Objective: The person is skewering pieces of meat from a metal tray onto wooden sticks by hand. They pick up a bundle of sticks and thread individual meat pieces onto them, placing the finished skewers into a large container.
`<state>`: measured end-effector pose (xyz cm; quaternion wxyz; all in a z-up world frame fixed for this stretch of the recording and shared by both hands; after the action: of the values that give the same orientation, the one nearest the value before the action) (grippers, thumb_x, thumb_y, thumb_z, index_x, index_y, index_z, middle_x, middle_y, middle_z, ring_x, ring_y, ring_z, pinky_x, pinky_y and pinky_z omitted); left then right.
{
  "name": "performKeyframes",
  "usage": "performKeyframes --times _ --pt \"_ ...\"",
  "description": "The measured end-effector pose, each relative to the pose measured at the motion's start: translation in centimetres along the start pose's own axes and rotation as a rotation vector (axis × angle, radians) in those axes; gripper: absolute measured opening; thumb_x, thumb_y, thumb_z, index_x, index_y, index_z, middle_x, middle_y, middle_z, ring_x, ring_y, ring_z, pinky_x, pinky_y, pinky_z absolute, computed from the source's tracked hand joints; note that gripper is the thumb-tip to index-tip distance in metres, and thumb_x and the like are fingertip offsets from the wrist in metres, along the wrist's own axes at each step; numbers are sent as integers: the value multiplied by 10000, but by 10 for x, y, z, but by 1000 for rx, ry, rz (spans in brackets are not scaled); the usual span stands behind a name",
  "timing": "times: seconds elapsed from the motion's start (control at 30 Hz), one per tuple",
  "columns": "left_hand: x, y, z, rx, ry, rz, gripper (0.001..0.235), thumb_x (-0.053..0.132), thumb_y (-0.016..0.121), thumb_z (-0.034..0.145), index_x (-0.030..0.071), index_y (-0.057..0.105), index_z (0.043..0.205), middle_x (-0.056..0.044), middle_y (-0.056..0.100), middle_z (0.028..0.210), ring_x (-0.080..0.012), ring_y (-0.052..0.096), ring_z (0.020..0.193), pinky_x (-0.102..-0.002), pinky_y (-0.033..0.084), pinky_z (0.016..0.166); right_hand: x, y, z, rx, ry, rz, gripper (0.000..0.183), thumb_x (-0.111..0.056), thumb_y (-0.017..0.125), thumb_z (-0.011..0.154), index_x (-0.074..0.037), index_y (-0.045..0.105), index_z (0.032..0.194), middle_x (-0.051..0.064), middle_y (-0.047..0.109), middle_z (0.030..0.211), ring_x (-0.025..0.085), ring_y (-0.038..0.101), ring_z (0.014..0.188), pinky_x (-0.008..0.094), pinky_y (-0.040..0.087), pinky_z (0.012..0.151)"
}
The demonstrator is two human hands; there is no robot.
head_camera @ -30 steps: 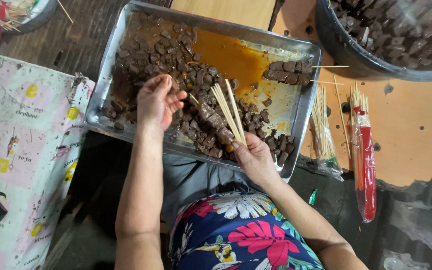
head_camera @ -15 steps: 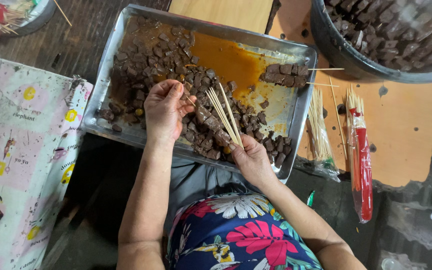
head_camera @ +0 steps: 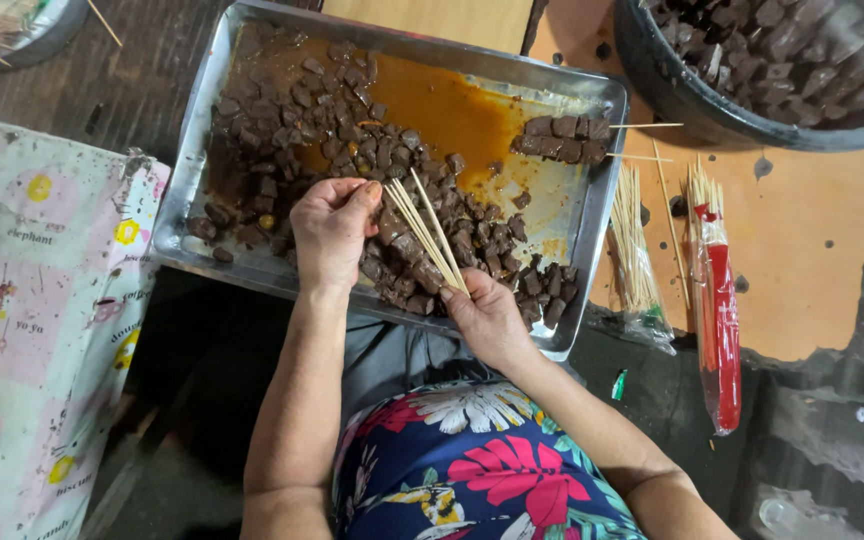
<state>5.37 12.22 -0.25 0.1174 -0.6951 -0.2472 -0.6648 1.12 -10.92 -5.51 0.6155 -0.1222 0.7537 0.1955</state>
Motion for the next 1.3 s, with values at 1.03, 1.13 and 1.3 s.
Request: performKeyframes --times 1.03,1.13,1.3 --pt "39 1 -39 5 516 811 157 22 761 985 -19 700 1123 -144 742 1022 -258 733 911 -343 586 759 -128 -214 78 204 -59 -1389 155 -165 648 971 -112 769 1053 159 724 955 376 694 834 471 552 750" --pt "38 13 -44 -50 526 798 155 30 757 985 -3 698 1125 -139 748 1037 -247 746 923 -333 600 764 -137 -209 85 268 -187 -1392 159 -119 668 946 -127 784 1054 128 732 1008 348 701 896 455 558 802" --pt "36 43 -44 -120 594 773 200 45 753 970 -13 683 1148 -171 735 1056 -280 734 932 -363 610 816 -159 -198 66 374 -329 -1297 117 -89 708 963 -85 778 1057 118 725 1075 336 684 971 437 552 828"
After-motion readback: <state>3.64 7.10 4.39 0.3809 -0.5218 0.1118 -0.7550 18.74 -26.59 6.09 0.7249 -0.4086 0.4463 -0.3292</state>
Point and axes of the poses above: each hand's wrist, its own z-axis towards the middle knuckle, its own y-axis out of the palm, x = y × z, the point moved 6 cm from there along z, towards the middle knuckle
